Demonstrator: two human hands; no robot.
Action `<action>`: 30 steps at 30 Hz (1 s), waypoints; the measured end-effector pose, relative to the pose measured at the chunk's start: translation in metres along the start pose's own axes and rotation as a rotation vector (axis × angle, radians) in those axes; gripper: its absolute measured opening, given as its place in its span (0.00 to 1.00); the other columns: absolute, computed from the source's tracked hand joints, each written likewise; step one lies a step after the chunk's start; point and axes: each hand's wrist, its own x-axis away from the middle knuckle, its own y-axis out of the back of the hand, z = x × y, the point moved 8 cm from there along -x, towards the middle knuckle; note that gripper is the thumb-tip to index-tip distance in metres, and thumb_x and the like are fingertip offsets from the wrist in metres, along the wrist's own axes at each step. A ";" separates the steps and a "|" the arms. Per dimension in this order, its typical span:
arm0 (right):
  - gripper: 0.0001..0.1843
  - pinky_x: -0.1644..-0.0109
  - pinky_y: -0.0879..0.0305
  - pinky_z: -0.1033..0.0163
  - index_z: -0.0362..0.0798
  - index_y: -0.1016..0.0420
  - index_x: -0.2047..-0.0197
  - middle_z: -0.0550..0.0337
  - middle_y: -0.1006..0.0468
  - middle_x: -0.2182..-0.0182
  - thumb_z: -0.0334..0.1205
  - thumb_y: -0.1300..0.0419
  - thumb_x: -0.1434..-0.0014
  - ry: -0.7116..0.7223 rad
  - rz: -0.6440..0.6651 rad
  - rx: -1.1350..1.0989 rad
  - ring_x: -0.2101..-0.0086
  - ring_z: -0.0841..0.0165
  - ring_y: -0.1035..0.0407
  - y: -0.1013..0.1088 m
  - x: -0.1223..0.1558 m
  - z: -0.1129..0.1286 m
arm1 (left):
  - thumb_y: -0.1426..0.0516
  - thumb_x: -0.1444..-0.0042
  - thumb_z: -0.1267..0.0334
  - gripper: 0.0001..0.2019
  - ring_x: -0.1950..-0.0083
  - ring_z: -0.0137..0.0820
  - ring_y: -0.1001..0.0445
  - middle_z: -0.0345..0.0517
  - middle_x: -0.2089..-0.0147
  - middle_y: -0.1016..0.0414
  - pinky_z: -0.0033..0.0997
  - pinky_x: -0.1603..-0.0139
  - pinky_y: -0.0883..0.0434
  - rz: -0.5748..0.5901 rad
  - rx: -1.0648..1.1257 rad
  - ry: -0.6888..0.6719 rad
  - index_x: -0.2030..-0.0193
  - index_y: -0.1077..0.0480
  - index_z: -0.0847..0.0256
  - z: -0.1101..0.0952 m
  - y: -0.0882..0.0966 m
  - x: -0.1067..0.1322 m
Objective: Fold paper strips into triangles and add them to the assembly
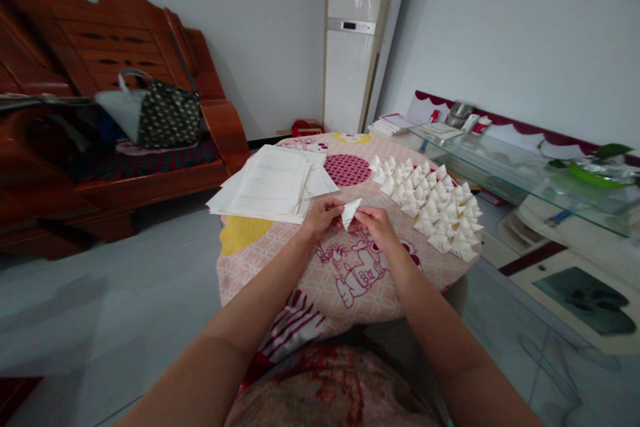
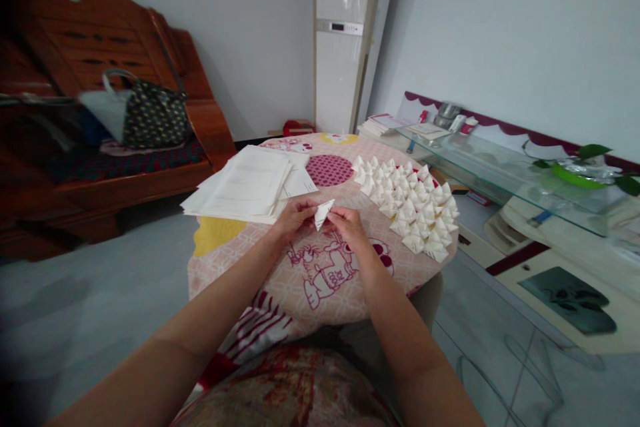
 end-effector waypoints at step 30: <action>0.08 0.72 0.30 0.65 0.47 0.21 0.71 0.62 0.20 0.76 0.41 0.38 0.54 0.061 -0.130 0.066 0.77 0.70 0.31 0.004 0.002 0.009 | 0.34 0.52 0.66 0.08 0.72 0.27 0.25 0.44 0.70 0.22 0.27 0.69 0.26 -0.013 0.016 -0.036 0.66 0.25 0.67 -0.001 0.002 0.001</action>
